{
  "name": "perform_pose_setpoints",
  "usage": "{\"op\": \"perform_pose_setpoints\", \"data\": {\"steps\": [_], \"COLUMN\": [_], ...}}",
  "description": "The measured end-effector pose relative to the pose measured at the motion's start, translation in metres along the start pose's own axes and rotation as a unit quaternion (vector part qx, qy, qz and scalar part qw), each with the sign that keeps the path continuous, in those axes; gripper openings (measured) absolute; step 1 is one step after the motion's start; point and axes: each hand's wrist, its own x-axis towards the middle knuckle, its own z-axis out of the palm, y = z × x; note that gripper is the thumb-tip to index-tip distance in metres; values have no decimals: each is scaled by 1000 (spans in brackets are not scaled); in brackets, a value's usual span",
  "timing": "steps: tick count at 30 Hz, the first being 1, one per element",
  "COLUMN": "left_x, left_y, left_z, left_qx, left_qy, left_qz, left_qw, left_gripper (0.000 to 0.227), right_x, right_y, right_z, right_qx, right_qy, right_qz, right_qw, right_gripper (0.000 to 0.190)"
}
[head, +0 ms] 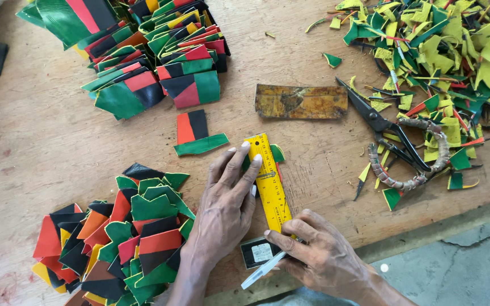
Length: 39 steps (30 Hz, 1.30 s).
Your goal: The person measures and marks colorful layered material pieces on a wooden workbench using a yellow ruler and a white pen. The person repeatedly picks up pieces, aligns the ruler, draws lines, and places the marked pieces aside.
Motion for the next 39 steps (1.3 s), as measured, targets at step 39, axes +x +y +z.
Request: {"op": "perform_pose_setpoints", "data": {"steps": [39], "left_x": [-4], "left_y": [-1], "left_z": [4], "left_qx": [33], "left_qy": [-19], "left_qz": [2], "left_qw": [999], "left_gripper": [61], "right_x": [70], "right_y": [35], "right_z": [-27], "right_qx": [63], "right_qy": [220], "right_qz": [118], "right_qw": [966], "right_gripper": [13]}}
